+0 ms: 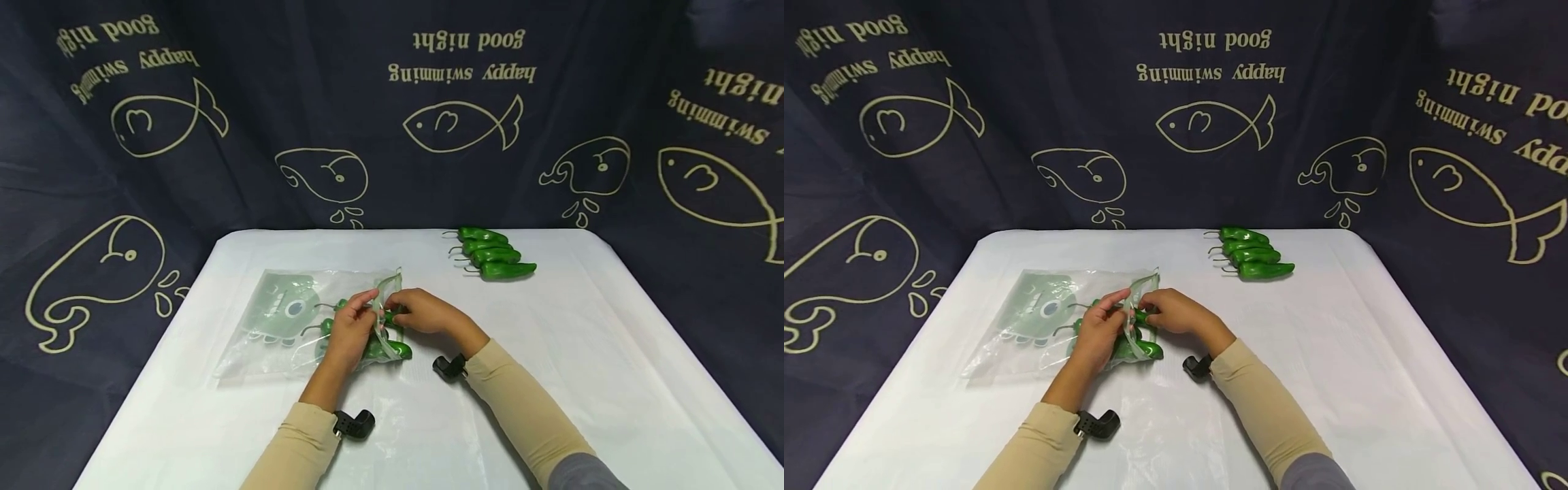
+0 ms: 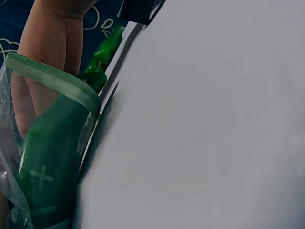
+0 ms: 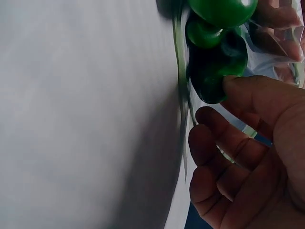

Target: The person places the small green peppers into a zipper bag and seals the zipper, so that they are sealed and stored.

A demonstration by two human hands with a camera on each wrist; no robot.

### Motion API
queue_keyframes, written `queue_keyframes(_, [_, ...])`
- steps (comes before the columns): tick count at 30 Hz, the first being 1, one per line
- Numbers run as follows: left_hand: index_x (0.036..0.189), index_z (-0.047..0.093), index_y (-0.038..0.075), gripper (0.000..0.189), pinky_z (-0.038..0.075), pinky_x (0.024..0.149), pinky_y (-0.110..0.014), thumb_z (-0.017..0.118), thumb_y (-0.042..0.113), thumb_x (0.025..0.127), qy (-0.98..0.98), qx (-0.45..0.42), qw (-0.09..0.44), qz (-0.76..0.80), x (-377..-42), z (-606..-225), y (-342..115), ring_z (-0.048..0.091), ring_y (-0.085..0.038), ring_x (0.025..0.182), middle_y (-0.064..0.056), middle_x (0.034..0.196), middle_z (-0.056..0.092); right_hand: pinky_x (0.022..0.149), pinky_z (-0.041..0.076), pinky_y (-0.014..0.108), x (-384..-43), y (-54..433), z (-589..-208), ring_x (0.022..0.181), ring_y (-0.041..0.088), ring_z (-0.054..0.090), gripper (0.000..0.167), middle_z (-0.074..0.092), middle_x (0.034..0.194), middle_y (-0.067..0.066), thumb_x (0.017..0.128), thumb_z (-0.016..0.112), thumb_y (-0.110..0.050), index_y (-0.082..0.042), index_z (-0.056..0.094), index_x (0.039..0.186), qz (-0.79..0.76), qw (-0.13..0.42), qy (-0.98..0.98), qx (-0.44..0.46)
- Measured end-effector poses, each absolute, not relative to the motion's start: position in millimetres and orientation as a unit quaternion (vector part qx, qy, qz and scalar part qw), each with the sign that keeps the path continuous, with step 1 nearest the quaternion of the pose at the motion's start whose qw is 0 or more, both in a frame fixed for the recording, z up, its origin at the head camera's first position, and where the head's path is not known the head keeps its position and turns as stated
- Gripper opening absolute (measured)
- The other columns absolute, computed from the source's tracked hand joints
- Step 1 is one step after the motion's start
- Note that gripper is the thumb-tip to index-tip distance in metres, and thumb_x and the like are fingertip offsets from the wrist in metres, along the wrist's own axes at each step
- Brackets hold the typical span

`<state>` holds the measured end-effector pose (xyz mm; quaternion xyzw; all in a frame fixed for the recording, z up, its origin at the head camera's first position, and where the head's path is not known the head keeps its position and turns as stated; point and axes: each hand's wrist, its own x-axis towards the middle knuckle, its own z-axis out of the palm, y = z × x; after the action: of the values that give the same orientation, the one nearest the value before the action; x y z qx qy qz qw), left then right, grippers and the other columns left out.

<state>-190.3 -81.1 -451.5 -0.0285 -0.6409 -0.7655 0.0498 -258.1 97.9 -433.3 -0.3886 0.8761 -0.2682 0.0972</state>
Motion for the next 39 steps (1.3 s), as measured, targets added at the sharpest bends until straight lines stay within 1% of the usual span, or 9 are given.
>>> queue_keyframes(3, [0.131, 0.060, -0.005, 0.044, 0.051, 0.062, -0.017, 0.052, -0.012, 0.088, -0.643, -0.025, 0.047, -0.764, -191.1, -451.1, -81.0, 0.059, -0.012, 0.079, -0.020, 0.124, 0.057, 0.074, 0.049, 0.030, -259.2, 95.5, -432.2, 0.083, 0.011, 0.057, 0.013, 0.066, 0.100, -0.001, 0.092, 0.066, -0.007, -0.011, 0.069, 0.104, -0.264, 0.098, 0.879, -0.384])
queue_keyframes(7, [0.131, 0.060, -0.006, 0.044, 0.052, 0.062, -0.017, 0.052, -0.013, 0.089, -0.641, -0.023, 0.046, -0.766, -192.3, -451.9, -80.9, 0.059, -0.012, 0.079, -0.018, 0.127, 0.056, 0.069, 0.048, 0.027, -259.6, 92.4, -432.4, 0.076, 0.010, 0.055, 0.008, 0.066, 0.095, -0.001, 0.091, 0.068, -0.008, -0.010, 0.068, 0.099, -0.268, 0.093, 0.878, -0.385])
queue_keyframes(14, [0.134, 0.056, -0.008, 0.044, 0.051, 0.062, -0.018, 0.052, -0.012, 0.091, -0.632, -0.031, 0.042, -0.773, -193.1, -450.8, -82.4, 0.060, -0.012, 0.082, -0.022, 0.134, 0.052, 0.072, 0.049, 0.029, -261.0, 87.1, -434.5, 0.082, 0.012, 0.058, 0.009, 0.068, 0.097, 0.000, 0.090, 0.066, -0.005, -0.010, 0.068, 0.098, -0.274, 0.071, 0.877, -0.388])
queue_keyframes(20, [0.132, 0.060, -0.005, 0.043, 0.052, 0.062, -0.018, 0.051, -0.012, 0.090, -0.644, -0.018, 0.044, -0.764, -189.7, -450.4, -82.6, 0.059, -0.013, 0.080, -0.020, 0.128, 0.056, 0.078, 0.050, 0.031, -259.7, 83.2, -437.5, 0.089, 0.013, 0.061, 0.010, 0.068, 0.096, -0.002, 0.091, 0.064, -0.004, -0.013, 0.065, 0.096, -0.269, 0.072, 0.875, -0.396])
queue_keyframes(24, [0.131, 0.060, -0.005, 0.044, 0.052, 0.063, -0.018, 0.051, -0.012, 0.090, -0.639, -0.023, 0.045, -0.767, -191.1, -450.3, -80.9, 0.059, -0.013, 0.079, -0.020, 0.124, 0.057, 0.075, 0.050, 0.030, -260.0, 83.4, -436.7, 0.086, 0.013, 0.060, 0.011, 0.067, 0.094, -0.002, 0.092, 0.064, -0.003, -0.014, 0.063, 0.092, -0.268, 0.066, 0.877, -0.392])
queue_keyframes(29, [0.132, 0.058, -0.008, 0.044, 0.053, 0.064, -0.019, 0.049, -0.013, 0.089, -0.628, -0.028, 0.045, -0.776, -192.1, -452.4, -79.7, 0.060, -0.012, 0.081, -0.019, 0.128, 0.055, 0.071, 0.048, 0.030, -259.5, 84.5, -436.8, 0.082, 0.012, 0.057, 0.012, 0.066, 0.092, 0.000, 0.092, 0.062, -0.002, -0.014, 0.061, 0.090, -0.270, 0.060, 0.875, -0.396])
queue_keyframes(32, [0.132, 0.059, -0.007, 0.044, 0.053, 0.064, -0.018, 0.049, -0.014, 0.089, -0.628, -0.026, 0.043, -0.776, -191.8, -452.2, -80.1, 0.060, -0.012, 0.082, -0.017, 0.130, 0.055, 0.070, 0.047, 0.029, -259.2, 85.2, -436.0, 0.080, 0.011, 0.056, 0.009, 0.065, 0.091, -0.002, 0.093, 0.062, -0.006, -0.015, 0.062, 0.091, -0.272, 0.054, 0.873, -0.401])
queue_keyframes(35, [0.132, 0.060, -0.005, 0.044, 0.052, 0.063, -0.018, 0.050, -0.013, 0.090, -0.630, -0.025, 0.041, -0.775, -191.1, -451.6, -80.7, 0.060, -0.012, 0.081, -0.016, 0.128, 0.055, 0.071, 0.049, 0.029, -258.0, 87.3, -432.8, 0.080, 0.011, 0.058, 0.005, 0.066, 0.093, -0.003, 0.095, 0.063, -0.010, -0.013, 0.065, 0.095, -0.280, 0.037, 0.871, -0.401])
queue_keyframes(39, [0.132, 0.060, -0.005, 0.044, 0.051, 0.060, -0.018, 0.051, -0.013, 0.090, -0.629, -0.025, 0.040, -0.776, -190.7, -451.5, -81.2, 0.060, -0.013, 0.077, -0.020, 0.124, 0.055, 0.076, 0.052, 0.030, -256.2, 94.8, -427.4, 0.086, 0.013, 0.062, 0.014, 0.069, 0.102, 0.002, 0.094, 0.064, -0.008, -0.008, 0.069, 0.107, -0.295, 0.024, 0.872, -0.390])
